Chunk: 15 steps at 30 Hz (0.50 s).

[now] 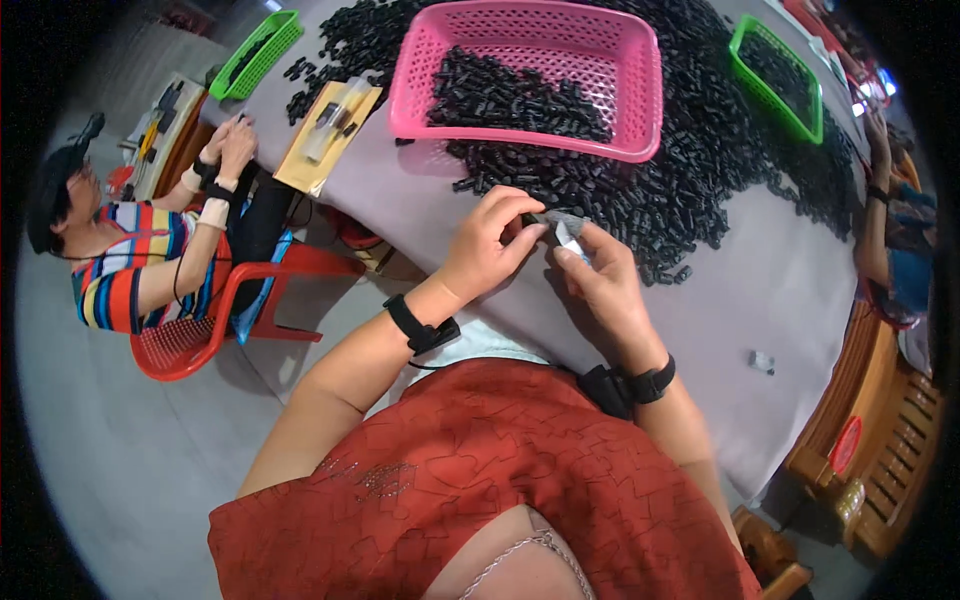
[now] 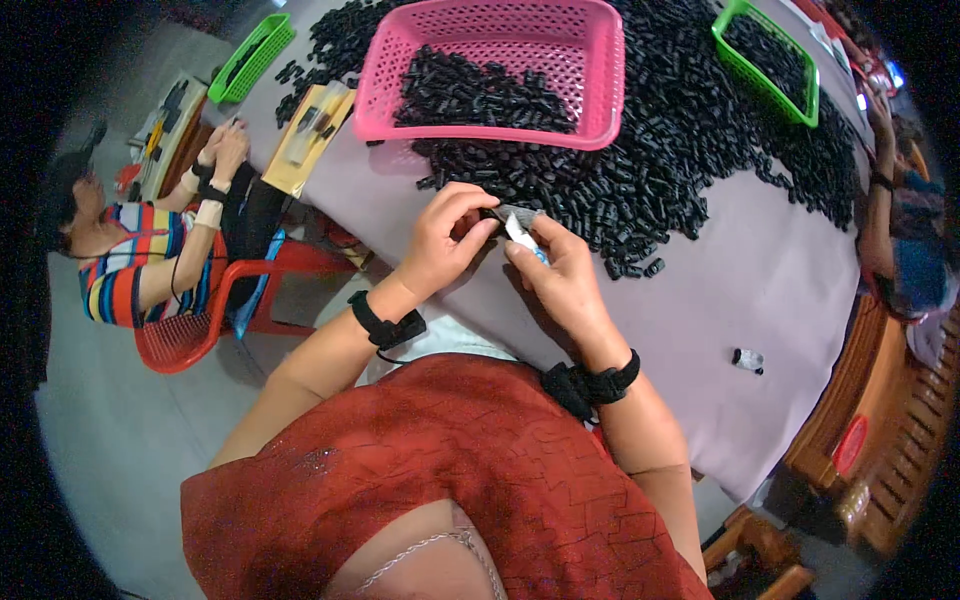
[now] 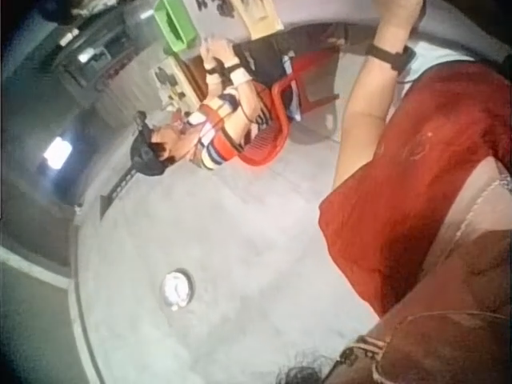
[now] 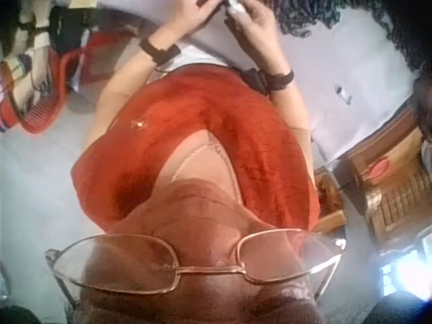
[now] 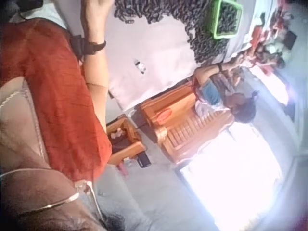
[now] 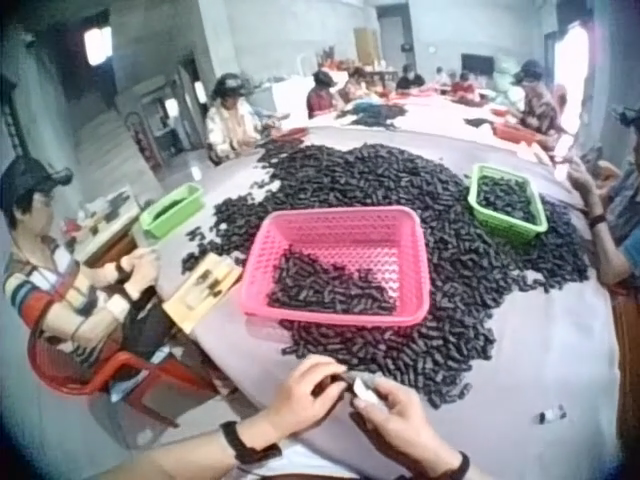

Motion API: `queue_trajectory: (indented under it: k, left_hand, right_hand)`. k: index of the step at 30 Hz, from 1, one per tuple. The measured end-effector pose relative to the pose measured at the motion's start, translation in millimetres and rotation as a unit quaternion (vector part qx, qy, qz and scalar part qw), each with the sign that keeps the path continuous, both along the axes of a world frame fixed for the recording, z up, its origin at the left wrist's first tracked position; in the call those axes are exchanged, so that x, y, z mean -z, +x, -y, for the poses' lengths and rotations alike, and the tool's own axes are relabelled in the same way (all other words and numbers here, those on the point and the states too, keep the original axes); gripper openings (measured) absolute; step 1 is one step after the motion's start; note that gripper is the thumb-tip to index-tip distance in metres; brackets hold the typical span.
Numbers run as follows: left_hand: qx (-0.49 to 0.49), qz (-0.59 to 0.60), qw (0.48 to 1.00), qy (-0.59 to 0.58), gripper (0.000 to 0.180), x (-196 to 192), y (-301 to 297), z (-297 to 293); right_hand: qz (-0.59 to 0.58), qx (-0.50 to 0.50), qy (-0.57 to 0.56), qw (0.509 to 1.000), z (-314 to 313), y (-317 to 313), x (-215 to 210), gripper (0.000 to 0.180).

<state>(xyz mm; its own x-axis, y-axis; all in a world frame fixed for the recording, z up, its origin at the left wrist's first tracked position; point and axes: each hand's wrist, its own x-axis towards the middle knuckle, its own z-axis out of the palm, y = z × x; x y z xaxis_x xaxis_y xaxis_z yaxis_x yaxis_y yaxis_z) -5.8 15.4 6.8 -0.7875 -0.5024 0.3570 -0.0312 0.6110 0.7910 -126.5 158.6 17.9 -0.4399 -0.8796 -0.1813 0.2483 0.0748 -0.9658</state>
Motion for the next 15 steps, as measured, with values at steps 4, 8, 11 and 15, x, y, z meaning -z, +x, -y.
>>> queue_trajectory:
  k: [4,8,11,15]
  left_hand:
    - [-0.029,-0.042,0.997,0.063,0.015,5,6,6]
    - [-0.019,-0.048,0.997,0.057,0.013,5,5,6]
    - [-0.025,-0.055,0.990,0.126,0.016,8,6,10]
    - [-0.083,-0.054,0.961,0.259,0.019,5,16,28]
  right_hand:
    - [-0.040,-0.023,0.035,0.998,2,2,-8,0.022]
    - [-0.050,-0.019,0.044,0.998,0,2,-4,0.025]
    - [-0.026,-0.022,0.035,0.999,1,1,-1,0.024]
    - [-0.005,-0.024,0.043,0.999,2,-1,-6,0.023]
